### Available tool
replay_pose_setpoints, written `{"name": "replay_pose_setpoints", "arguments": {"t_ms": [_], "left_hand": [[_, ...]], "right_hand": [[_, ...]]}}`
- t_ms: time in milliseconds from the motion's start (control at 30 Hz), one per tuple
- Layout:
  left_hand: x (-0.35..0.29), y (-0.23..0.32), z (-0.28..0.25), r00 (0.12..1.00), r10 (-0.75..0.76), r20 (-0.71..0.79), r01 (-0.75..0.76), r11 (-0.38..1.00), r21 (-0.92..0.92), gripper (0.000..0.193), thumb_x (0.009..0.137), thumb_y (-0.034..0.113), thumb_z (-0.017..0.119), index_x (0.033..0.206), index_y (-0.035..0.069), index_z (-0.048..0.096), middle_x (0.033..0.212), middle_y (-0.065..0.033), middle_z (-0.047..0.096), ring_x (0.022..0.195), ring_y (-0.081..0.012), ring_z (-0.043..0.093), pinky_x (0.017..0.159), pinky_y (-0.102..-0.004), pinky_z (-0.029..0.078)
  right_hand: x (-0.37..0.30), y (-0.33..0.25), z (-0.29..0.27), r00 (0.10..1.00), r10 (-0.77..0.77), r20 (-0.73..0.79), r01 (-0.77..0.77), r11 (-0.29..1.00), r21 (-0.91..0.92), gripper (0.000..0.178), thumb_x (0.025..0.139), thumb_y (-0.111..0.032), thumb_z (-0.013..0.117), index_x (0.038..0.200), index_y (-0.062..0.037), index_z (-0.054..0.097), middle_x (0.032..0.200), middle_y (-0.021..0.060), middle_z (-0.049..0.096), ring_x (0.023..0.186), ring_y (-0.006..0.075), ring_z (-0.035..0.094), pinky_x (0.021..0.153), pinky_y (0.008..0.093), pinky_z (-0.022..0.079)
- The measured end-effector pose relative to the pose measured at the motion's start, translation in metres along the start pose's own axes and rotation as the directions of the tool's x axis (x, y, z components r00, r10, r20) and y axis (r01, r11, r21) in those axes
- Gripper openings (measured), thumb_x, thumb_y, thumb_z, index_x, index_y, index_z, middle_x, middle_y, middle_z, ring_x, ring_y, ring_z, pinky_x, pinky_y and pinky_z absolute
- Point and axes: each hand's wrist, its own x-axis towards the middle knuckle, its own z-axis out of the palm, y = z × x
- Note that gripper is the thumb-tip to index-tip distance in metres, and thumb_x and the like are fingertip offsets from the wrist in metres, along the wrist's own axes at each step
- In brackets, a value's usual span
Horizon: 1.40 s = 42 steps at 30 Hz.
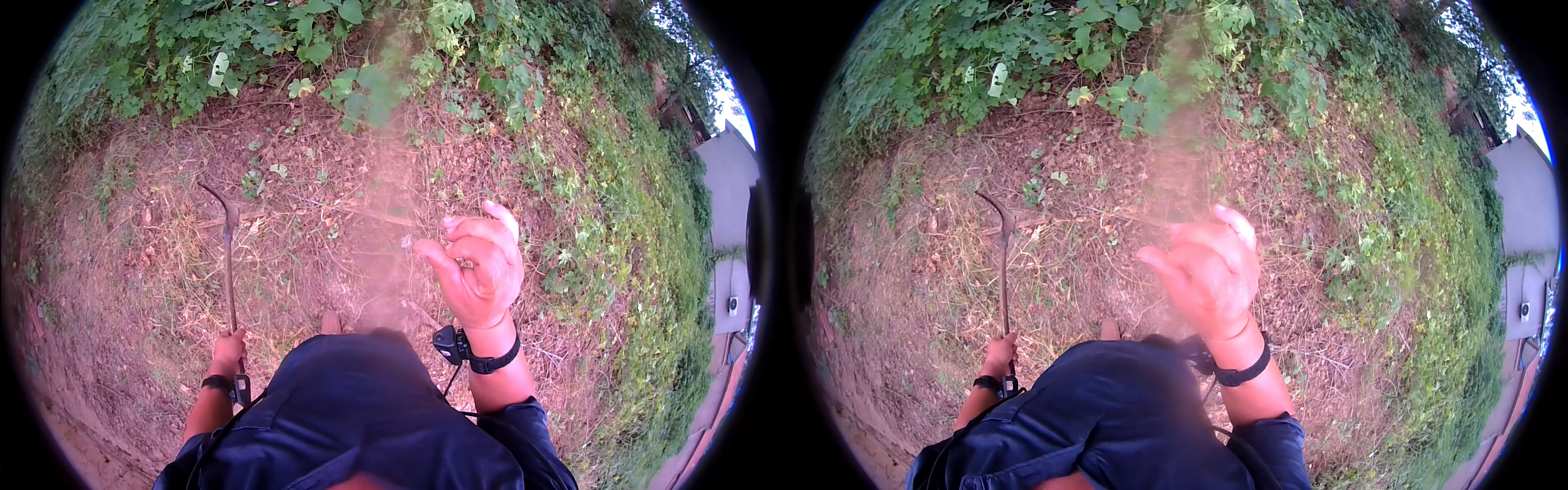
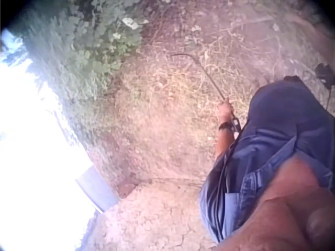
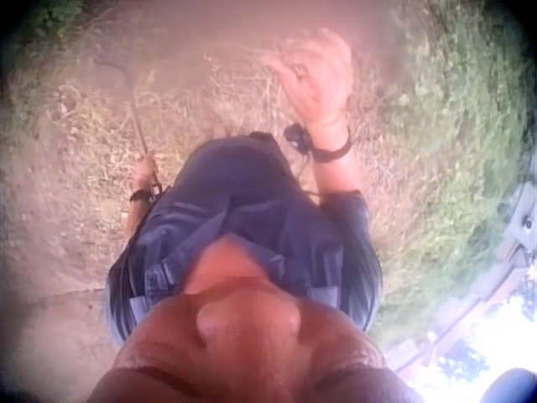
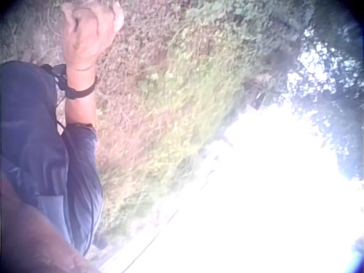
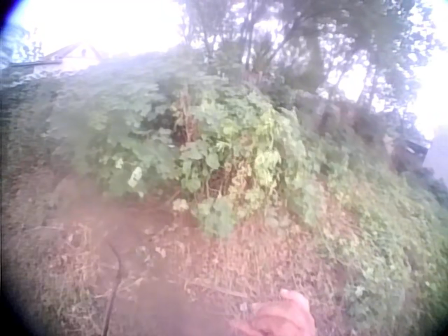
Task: The person uses a long-handled sickle to cut and clear weeds and overgrown vegetation in a garden area. They repeatedly swing the tool to sever plant stems and pull up the cut foliage by hand, moving across the patch to remove the debris.
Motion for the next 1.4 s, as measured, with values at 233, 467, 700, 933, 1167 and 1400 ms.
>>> {"name": "replay_pose_setpoints", "arguments": {"t_ms": [233, 467, 700, 933, 1167, 1400], "left_hand": [[-0.005, 0.0, 0.016, 0.996, 0.082, -0.045, -0.081, 0.996, 0.025, 0.028, 0.091, 0.026, 0.064, 0.081, 0.007, 0.048, 0.055, -0.0024, 0.046, 0.04, -0.0162, 0.046, 0.035, -0.0343, 0.039], [-0.013, 0.003, 0.037, 0.999, 0.054, -0.007, -0.054, 0.998, -0.026, 0.028, 0.092, 0.025, 0.064, 0.078, 0.006, 0.049, 0.055, -0.0025, 0.047, 0.039, -0.016, 0.046, 0.035, -0.0344, 0.039], [-0.022, 0.009, 0.049, 1.0, 0.027, 0.011, -0.028, 0.999, 0.018, 0.024, 0.094, 0.028, 0.06, 0.086, 0.008, 0.049, 0.06, -0.0003, 0.046, 0.043, -0.0142, 0.045, 0.037, -0.0322, 0.039], [-0.025, 0.012, 0.052, 0.999, 0.027, 0.028, -0.028, 0.999, 0.04, 0.023, 0.094, 0.029, 0.061, 0.087, 0.009, 0.05, 0.06, 0.0004, 0.045, 0.044, -0.0133, 0.044, 0.038, -0.0312, 0.037], [-0.018, 0.008, 0.046, 1.0, 0.023, 0.022, -0.023, 0.999, 0.03, 0.023, 0.094, 0.029, 0.06, 0.087, 0.01, 0.05, 0.06, 0.0004, 0.045, 0.044, -0.0133, 0.043, 0.039, -0.0313, 0.036], [-0.014, 0.006, 0.041, 0.999, 0.049, 0.023, -0.049, 0.999, -0.009, 0.024, 0.094, 0.026, 0.062, 0.089, 0.008, 0.048, 0.057, -0.0011, 0.044, 0.041, -0.0155, 0.044, 0.037, -0.0332, 0.037]], "right_hand": [[0.014, 0.017, -0.004, 0.998, -0.021, -0.063, 0.025, 0.998, 0.059, 0.033, 0.065, -0.011, 0.088, 0.078, -0.014, 0.057, 0.081, -0.0004, 0.065, 0.077, 0.0171, 0.064, 0.094, 0.0411, 0.049], [0.017, 0.031, -0.03, 1.0, 0.016, -0.026, -0.015, 0.999, 0.039, 0.027, 0.075, -0.003, 0.08, 0.087, -0.0125, 0.058, 0.084, 0.0029, 0.065, 0.083, 0.0184, 0.067, 0.096, 0.0457, 0.046], [0.015, 0.039, -0.039, 0.997, 0.012, -0.078, -0.008, 0.999, 0.042, 0.026, 0.069, -0.001, 0.08, 0.084, -0.0139, 0.063, 0.084, 0.0009, 0.068, 0.079, 0.017, 0.065, 0.093, 0.041, 0.048], [0.014, 0.032, -0.045, 0.998, 0.021, -0.064, -0.016, 0.997, 0.079, 0.03, 0.076, 0.003, 0.077, 0.087, -0.0123, 0.054, 0.081, 0.004, 0.068, 0.08, 0.0173, 0.069, 0.097, 0.0464, 0.045], [0.016, 0.024, -0.049, 0.998, -0.024, -0.063, 0.027, 0.999, 0.042, 0.029, 0.076, 0.004, 0.077, 0.087, -0.0119, 0.055, 0.083, 0.0047, 0.068, 0.08, 0.0176, 0.069, 0.098, 0.0466, 0.044], [0.018, 0.021, -0.045, 0.998, -0.013, -0.056, 0.017, 0.998, 0.067, 0.027, 0.078, 0.002, 0.076, 0.089, -0.0115, 0.055, 0.084, 0.0047, 0.067, 0.081, 0.0173, 0.069, 0.098, 0.0467, 0.044]]}}
